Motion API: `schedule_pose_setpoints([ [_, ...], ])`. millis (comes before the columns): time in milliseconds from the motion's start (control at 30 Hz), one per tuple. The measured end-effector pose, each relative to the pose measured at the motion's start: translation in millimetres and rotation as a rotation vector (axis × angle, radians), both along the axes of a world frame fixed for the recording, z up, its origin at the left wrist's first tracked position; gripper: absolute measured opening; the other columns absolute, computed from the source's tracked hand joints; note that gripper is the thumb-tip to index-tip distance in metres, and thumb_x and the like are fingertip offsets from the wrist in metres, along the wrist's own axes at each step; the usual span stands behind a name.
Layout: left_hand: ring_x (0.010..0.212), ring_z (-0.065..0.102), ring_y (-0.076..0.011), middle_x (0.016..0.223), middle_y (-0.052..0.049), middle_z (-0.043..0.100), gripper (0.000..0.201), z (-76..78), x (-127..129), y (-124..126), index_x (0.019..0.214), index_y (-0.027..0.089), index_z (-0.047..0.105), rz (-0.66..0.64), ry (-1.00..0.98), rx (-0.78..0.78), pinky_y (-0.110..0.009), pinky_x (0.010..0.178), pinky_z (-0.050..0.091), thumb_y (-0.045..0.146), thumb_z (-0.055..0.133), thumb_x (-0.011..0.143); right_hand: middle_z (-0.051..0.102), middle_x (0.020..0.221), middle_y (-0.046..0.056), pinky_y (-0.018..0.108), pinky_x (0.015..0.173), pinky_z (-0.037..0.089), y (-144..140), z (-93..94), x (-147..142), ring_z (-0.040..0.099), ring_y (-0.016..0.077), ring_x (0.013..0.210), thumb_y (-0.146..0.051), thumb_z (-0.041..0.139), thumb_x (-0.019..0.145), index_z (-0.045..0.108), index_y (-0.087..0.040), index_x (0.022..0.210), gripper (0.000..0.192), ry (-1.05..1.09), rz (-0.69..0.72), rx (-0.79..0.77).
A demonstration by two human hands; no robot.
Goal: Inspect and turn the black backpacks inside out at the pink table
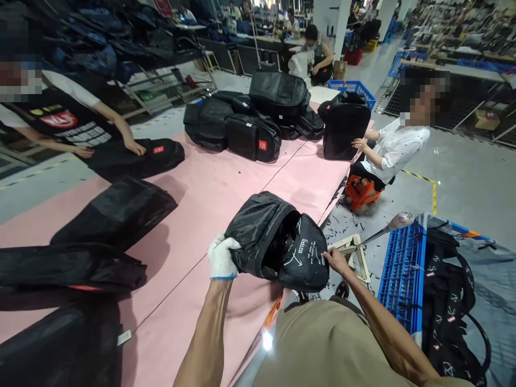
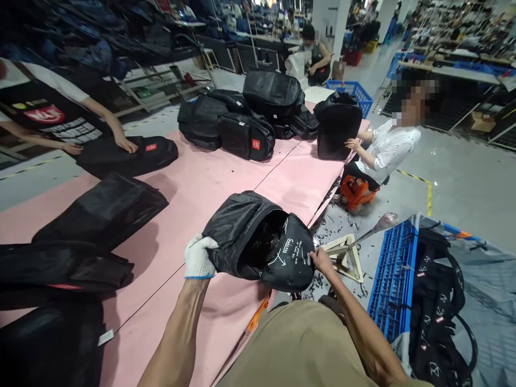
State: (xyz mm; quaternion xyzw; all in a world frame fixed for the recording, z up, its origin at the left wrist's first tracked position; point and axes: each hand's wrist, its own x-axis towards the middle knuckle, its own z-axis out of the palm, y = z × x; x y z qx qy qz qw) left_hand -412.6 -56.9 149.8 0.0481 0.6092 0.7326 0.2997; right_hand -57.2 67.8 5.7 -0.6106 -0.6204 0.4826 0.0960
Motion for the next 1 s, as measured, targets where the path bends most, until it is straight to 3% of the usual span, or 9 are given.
schedule_pose_setpoints([
  [100,0.06,0.063,-0.0136,0.069,0.004,0.074,0.035,17.4,16,15,0.075,0.019,0.072,-0.163,0.005,0.012,-0.024,0.058,0.05,0.017,0.064,0.041,0.062,0.157,0.025,0.063,0.129,0.043,16,39.7,-14,0.056,0.0384,0.148,-0.041,0.058,0.103,0.057,-0.015,0.157,0.06,0.038,0.064,0.443],
  [233,0.058,0.062,-0.0146,0.071,0.002,0.077,0.04,48.3,45,43,0.079,0.017,0.078,-0.399,-0.026,0.039,-0.026,0.055,0.05,0.015,0.064,0.041,0.037,0.183,0.022,0.061,0.138,0.039,31,125.2,-22,0.036,0.0357,0.17,-0.038,0.065,0.11,0.024,-0.023,0.184,0.087,0.068,0.418,1.021],
  [367,0.06,0.066,-0.0182,0.072,0.0,0.078,0.048,78.3,73,79,0.083,0.017,0.082,-0.688,-0.11,0.025,-0.029,0.057,0.053,0.013,0.063,0.039,0.042,0.183,0.014,0.06,0.142,0.035,35,180.0,-3,0.037,0.0354,0.171,-0.042,0.073,0.109,0.039,-0.033,0.181,0.079,0.041,0.731,1.274],
  [533,0.076,0.076,-0.0276,0.084,-0.006,0.083,0.042,90.0,118,130,0.083,0.017,0.083,-1.087,-0.038,-0.052,-0.037,0.069,0.06,0.016,0.069,0.043,0.081,0.139,0.013,0.05,0.128,0.053,27,181.0,58,0.072,0.0274,0.139,-0.046,0.045,0.122,0.062,-0.023,0.165,0.052,0.099,0.633,1.49],
  [600,0.097,0.08,-0.032,0.101,-0.009,0.086,0.042,81.8,148,141,0.096,0.018,0.086,-1.134,0.196,-0.005,-0.044,0.092,0.064,0.022,0.08,0.055,0.086,0.119,0.01,0.043,0.113,0.063,20,174.6,87,0.08,0.0244,0.116,-0.038,0.05,0.121,0.071,-0.022,0.152,0.041,0.06,0.462,1.466],
  [667,0.13,0.074,-0.0366,0.133,-0.013,0.083,0.057,64.7,183,145,0.129,0.021,0.085,-1.091,0.494,0.058,-0.052,0.119,0.056,0.035,0.088,0.073,0.086,0.105,0.008,0.039,0.098,0.067,13,168.8,115,0.082,0.0234,0.101,-0.029,0.058,0.117,0.078,-0.022,0.136,0.028,-0.011,0.264,1.417],
  [767,0.166,0.044,-0.0468,0.177,-0.018,0.052,0.103,25.5,240,145,0.168,0.028,0.061,-1.151,0.914,0.161,-0.066,0.138,0.032,0.054,0.099,0.075,0.085,0.1,0.008,0.037,0.085,0.065,7,160.9,156,0.081,0.0237,0.093,-0.02,0.062,0.113,0.08,-0.022,0.122,0.02,-0.145,0.038,1.342],
  [867,0.175,0.024,-0.0527,0.186,-0.021,0.038,0.112,-14.8,289,166,0.177,0.028,0.05,-1.25,1.193,0.275,-0.076,0.141,0.015,0.04,0.099,0.077,0.084,0.094,0.007,0.035,0.078,0.062,16,149.0,197,0.079,0.022,0.084,-0.02,0.062,0.114,0.079,-0.022,0.116,0.017,-0.268,-0.111,1.319],
  [1000,0.178,0.021,-0.0417,0.188,-0.015,0.036,0.1,-47.4,341,239,0.181,0.027,0.043,-1.399,1.198,0.345,-0.069,0.145,0.014,0.012,0.069,0.086,0.082,0.089,0.006,0.033,0.075,0.059,56,121.8,246,0.078,0.0215,0.079,-0.028,0.058,0.117,0.077,-0.022,0.11,0.022,-0.356,-0.235,1.258],
])
